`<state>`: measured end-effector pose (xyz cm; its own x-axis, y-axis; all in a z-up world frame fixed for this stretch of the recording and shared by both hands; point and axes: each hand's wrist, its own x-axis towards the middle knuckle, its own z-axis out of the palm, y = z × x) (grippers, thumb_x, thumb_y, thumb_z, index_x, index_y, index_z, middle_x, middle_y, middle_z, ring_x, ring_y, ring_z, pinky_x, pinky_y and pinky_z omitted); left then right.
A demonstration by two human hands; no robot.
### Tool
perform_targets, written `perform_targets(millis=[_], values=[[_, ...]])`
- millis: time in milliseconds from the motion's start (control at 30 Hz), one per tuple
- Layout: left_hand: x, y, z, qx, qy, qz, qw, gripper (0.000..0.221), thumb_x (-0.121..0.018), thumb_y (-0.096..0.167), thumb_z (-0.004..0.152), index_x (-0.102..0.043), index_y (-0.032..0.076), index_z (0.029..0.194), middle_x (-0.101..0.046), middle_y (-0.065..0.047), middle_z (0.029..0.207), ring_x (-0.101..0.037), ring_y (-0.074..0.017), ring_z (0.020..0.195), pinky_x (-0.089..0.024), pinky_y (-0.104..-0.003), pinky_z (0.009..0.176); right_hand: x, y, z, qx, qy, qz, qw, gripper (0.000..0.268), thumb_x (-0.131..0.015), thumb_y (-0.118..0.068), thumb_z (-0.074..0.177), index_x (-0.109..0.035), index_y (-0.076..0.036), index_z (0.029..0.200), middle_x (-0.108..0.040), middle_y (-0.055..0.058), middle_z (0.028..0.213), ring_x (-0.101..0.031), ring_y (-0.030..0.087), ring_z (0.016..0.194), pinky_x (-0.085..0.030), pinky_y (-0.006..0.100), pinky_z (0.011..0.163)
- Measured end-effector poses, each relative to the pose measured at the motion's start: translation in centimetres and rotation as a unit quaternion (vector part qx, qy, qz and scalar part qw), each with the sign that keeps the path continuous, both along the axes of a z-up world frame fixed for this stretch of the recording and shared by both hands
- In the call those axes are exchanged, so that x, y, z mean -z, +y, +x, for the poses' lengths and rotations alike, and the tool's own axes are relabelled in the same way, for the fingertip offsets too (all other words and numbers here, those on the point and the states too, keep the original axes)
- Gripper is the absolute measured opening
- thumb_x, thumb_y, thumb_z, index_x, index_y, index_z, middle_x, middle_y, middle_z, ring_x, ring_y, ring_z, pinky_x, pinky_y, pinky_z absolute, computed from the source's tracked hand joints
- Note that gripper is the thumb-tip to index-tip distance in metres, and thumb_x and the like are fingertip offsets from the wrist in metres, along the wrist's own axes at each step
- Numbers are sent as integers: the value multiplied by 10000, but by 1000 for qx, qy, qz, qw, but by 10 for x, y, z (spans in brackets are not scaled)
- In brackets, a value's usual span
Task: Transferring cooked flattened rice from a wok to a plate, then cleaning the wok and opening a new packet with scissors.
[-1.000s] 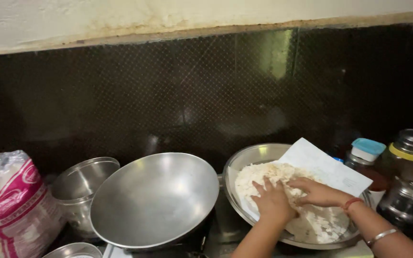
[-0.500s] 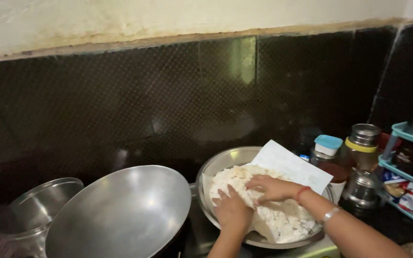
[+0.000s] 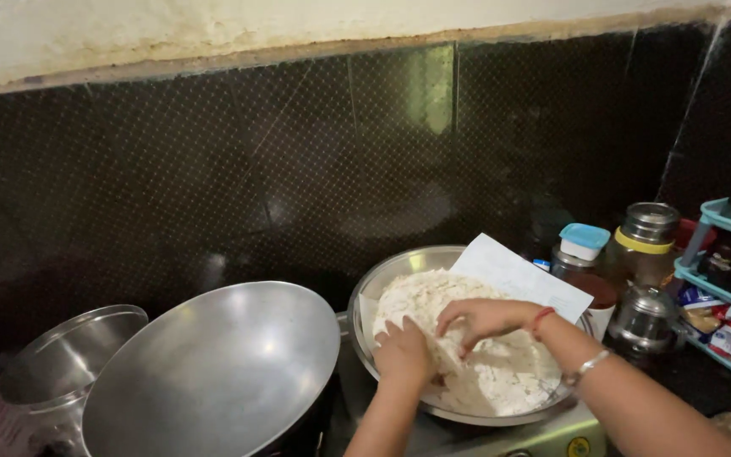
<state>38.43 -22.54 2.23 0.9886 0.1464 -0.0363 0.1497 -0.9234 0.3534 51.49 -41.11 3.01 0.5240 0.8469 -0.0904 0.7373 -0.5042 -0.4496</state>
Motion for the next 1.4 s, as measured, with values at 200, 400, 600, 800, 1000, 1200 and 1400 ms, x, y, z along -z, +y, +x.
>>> perform_targets(millis=[200,400,600,800,1000,1200,1400], values=[[25,-1,7,51,-36,19,998,694,-887,261,699,-581,102,1301,-524,-155,1395,-490,-427,1304,-491,-523,999,-10,-17,-29,153,-28,-66,986,690,-809,-258,744,-563,-216,1387,-545,84,1397,-512,252,1331,-416,378,1136],[22,-6,18,59,-113,15,992,656,-832,287,764,-569,98,1335,-487,-164,1455,-418,-443,1379,-466,-549,1033,0,-25,-15,116,5,18,993,633,-766,-287,742,-639,-190,1355,-584,99,1404,-559,297,1310,-441,394,1120],[-13,-4,2,70,27,2,997,1129,-908,437,697,-289,127,1588,-181,-136,1686,-137,-485,1530,-267,-606,1186,35,-13,11,69,-128,-17,989,669,-783,-368,811,-559,-190,1416,-458,122,1519,-403,326,1412,-328,429,1168],[11,6,22,77,-19,-5,997,1182,-907,513,648,-319,85,1579,-210,-155,1686,-152,-453,1545,-241,-595,1208,10,-11,-9,229,-121,-80,963,686,-760,-330,759,-587,-358,1421,-424,63,1563,-394,307,1443,-363,505,1158],[7,1,22,111,-9,3,994,986,-889,466,680,-471,74,1483,-252,-162,1668,-171,-433,1544,-233,-598,1207,5,-4,-10,157,-132,-122,971,640,-750,-333,784,-576,-353,1399,-400,38,1568,-309,313,1464,-277,628,1134],[15,6,30,102,-69,14,992,839,-801,541,784,-546,38,1404,-328,-152,1627,-192,-414,1536,-212,-620,1198,0,0,-13,179,-121,-57,975,485,-739,-265,709,-687,-264,1191,-542,29,1391,-450,302,1347,-403,525,1092],[23,2,31,87,-103,50,990,745,-737,541,829,-581,77,1391,-365,-143,1628,-213,-388,1554,-205,-600,1219,-5,-3,-13,211,-139,-195,948,423,-692,-233,737,-709,-270,1158,-593,12,1360,-477,265,1361,-411,513,1100]])
